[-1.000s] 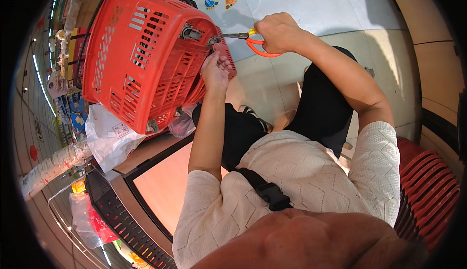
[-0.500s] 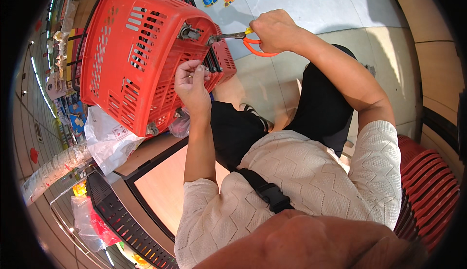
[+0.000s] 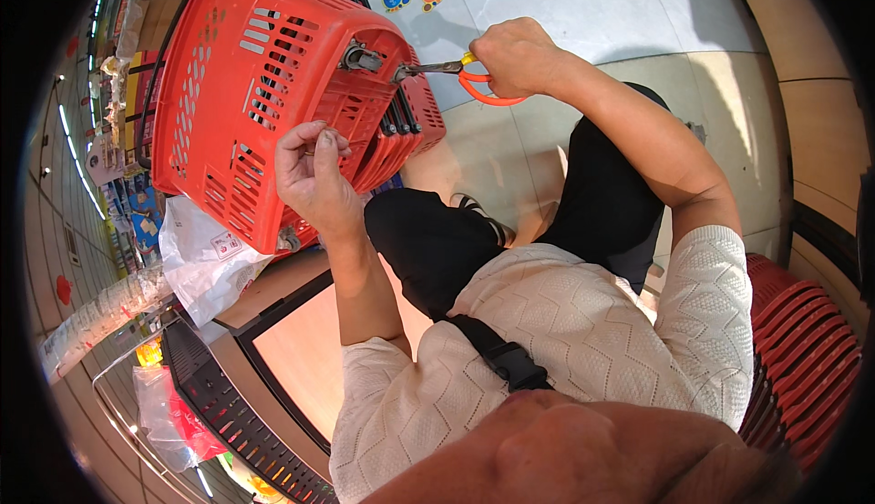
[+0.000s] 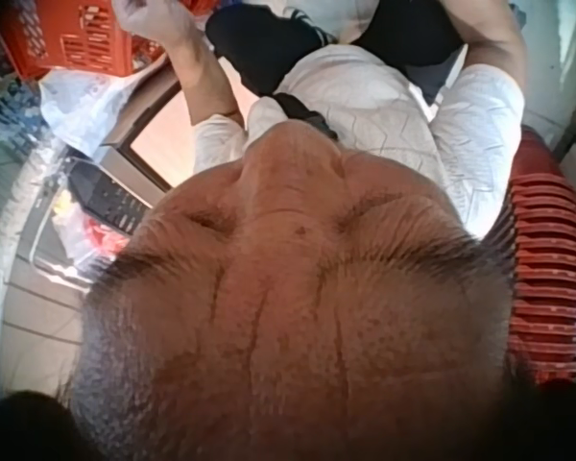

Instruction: The person sits on the floor of a supermarket and uses scissors to pry and cut a plastic fastener from the side of a red shopping basket.

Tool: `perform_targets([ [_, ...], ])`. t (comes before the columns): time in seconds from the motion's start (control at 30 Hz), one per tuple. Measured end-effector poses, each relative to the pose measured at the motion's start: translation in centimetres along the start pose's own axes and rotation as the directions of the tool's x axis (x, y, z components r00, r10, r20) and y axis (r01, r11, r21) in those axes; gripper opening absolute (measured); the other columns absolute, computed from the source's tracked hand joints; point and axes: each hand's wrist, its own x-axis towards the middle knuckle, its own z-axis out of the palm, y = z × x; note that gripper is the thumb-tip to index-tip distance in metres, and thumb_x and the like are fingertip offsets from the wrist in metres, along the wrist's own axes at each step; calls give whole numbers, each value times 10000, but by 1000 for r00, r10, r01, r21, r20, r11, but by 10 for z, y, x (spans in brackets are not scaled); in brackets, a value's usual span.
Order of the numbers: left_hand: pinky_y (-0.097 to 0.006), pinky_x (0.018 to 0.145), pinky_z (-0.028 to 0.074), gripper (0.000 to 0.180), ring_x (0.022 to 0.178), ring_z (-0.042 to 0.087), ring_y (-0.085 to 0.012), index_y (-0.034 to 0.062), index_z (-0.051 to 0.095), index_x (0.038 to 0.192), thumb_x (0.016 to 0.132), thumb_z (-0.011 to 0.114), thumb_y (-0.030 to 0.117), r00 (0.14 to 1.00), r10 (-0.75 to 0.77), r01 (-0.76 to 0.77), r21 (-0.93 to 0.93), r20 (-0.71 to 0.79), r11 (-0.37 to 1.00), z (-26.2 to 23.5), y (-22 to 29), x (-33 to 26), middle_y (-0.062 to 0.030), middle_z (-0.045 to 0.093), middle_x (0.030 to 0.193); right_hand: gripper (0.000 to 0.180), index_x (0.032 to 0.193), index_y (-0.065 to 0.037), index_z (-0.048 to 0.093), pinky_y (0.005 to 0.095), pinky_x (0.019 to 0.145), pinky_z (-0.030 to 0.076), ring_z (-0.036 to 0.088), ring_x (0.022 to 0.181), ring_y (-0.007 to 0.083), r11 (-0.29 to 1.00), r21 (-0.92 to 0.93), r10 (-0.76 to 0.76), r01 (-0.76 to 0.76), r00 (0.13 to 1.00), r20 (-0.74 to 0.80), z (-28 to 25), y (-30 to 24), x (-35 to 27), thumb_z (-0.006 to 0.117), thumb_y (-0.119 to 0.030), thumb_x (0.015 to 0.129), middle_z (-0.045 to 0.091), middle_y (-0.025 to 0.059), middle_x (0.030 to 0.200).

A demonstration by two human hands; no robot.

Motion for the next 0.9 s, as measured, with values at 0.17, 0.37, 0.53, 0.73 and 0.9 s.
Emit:
perform_targets([
  [0.17,-246,629,476,85,694,568,-137,-29,568,959,876,551,-20,999,-35,35,2,40,999,-2,-6,-2,-99,603,819,91,708,-5,664,400,573,508,648,698,329,1000,17,-20,20,1000,-22,3,1,2,625,-42,636,653,163,721],
  [0.37,-238,628,480,80,712,581,-130,-23,573,951,872,565,-19,999,-13,14,-3,43,1000,0,-3,0,-90,606,830,83,713,9,660,401,569,510,650,715,332,998,65,13,-17,998,54,9,6,5,620,-12,644,651,172,725],
  [0.53,-225,631,480,82,726,585,-121,-18,579,947,867,568,-32,998,62,-64,63,26,996,2,-3,5,-85,611,844,81,732,15,658,405,585,512,648,736,335,993,108,34,-40,998,60,14,7,4,624,-11,663,651,176,743],
  [0.73,-222,630,497,93,708,587,-106,-16,596,933,846,581,-45,996,-31,26,64,78,998,10,-23,7,-64,612,823,130,800,12,631,428,639,483,612,764,357,968,210,106,-137,982,155,15,6,-3,635,-57,690,629,182,768],
  [0.9,-193,573,467,97,652,571,-75,12,611,935,846,597,-24,942,-277,282,1,189,960,20,-63,-14,-27,605,789,140,795,19,622,429,627,472,597,728,363,945,294,111,-146,985,134,28,2,-5,642,-86,703,616,192,746],
])
